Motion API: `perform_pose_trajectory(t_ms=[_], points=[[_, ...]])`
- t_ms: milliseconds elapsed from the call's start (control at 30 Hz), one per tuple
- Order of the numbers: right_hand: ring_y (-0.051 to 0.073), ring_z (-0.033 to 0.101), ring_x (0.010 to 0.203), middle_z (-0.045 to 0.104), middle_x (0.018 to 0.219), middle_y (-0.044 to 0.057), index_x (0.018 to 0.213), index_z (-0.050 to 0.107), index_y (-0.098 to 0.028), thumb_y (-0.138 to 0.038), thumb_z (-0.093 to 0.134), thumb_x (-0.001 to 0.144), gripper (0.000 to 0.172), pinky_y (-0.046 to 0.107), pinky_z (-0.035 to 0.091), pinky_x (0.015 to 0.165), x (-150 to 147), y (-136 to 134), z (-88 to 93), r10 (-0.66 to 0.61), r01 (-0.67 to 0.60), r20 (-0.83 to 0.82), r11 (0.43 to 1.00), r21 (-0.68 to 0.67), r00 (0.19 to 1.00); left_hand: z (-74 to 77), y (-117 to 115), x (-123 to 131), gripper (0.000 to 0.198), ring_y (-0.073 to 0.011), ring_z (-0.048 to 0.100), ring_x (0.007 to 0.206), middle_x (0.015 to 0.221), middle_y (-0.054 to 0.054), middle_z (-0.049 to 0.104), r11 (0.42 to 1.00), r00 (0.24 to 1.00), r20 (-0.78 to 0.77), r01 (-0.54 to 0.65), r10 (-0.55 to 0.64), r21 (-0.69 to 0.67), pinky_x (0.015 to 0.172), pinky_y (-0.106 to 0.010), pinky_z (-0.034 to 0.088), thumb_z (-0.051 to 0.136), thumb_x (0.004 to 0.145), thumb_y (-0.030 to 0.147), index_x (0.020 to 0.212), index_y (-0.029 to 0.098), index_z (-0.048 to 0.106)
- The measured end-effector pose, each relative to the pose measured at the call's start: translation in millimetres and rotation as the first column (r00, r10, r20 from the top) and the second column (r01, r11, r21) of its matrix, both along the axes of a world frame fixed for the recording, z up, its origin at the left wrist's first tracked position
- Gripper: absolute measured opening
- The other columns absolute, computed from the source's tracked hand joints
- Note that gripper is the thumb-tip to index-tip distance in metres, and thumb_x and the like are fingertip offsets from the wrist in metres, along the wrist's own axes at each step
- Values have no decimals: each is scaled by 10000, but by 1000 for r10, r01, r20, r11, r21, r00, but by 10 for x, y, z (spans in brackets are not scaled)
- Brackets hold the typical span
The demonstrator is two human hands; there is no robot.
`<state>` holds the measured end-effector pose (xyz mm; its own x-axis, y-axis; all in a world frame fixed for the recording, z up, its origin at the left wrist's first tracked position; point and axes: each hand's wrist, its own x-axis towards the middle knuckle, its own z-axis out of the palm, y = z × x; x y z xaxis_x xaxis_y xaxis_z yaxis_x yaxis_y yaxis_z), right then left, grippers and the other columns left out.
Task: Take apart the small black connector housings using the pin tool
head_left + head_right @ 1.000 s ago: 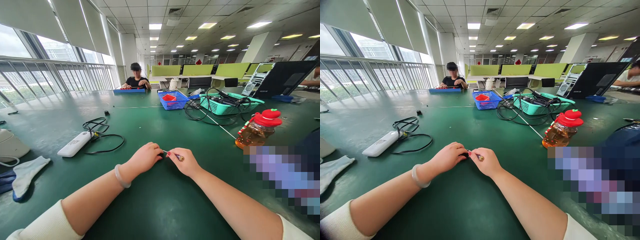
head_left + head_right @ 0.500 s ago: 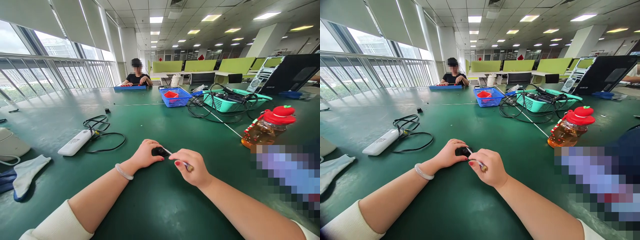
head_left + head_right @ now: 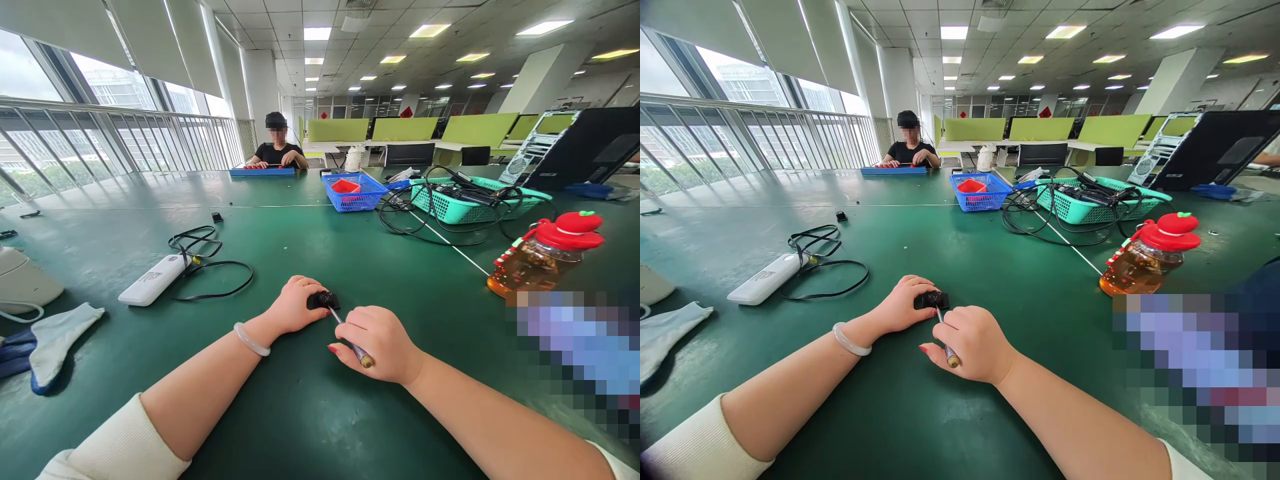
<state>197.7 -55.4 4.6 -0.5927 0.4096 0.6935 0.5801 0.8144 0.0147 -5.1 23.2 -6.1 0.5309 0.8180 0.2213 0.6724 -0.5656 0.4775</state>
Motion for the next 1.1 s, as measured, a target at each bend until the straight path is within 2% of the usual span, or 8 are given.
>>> perform_pose_trajectory(t_ms=[333, 633, 767, 1100], points=[[119, 369, 544, 476, 579, -2, 655, 610, -189, -346, 520, 944, 341, 291, 253, 539, -18, -6, 0, -23, 22, 36, 999, 26, 999, 4, -4, -2, 363, -299, 517, 1245, 1226, -65, 679, 1000, 1000, -12, 14, -14, -7, 1116, -483, 382, 742, 776, 348, 1125, 251, 712], [122, 390, 558, 543, 646, 6, 669, 590, -185, -335, 568, 920, 293, 287, 263, 546, -43, 7, -52, -6, 11, 243, 1000, -21, 970, -41, 20, -8, 369, -298, 524, 1233, 1219, -72, 680, 999, 1000, -15, 15, -14, 32, 1111, -482, 394, 718, 810, 372, 1152, 237, 690], [122, 389, 551, 518, 625, 2, 658, 577, -186, -274, 540, 922, 281, 287, 257, 547, -53, 2, -47, -36, 37, 211, 999, -2, 977, -39, 26, -4, 312, -282, 526, 1229, 1230, -69, 678, 999, 999, -29, 18, -17, 40, 1124, -479, 383, 677, 857, 326, 1152, 226, 686], [110, 364, 529, 492, 591, -12, 635, 570, -177, -227, 520, 915, 289, 276, 245, 538, -68, -15, -19, -94, 91, 99, 995, 33, 991, -41, 22, -4, 319, -282, 531, 1216, 1221, -56, 681, 999, 1000, -26, 10, -10, 32, 1106, -478, 403, 714, 836, 310, 1145, 238, 683]])
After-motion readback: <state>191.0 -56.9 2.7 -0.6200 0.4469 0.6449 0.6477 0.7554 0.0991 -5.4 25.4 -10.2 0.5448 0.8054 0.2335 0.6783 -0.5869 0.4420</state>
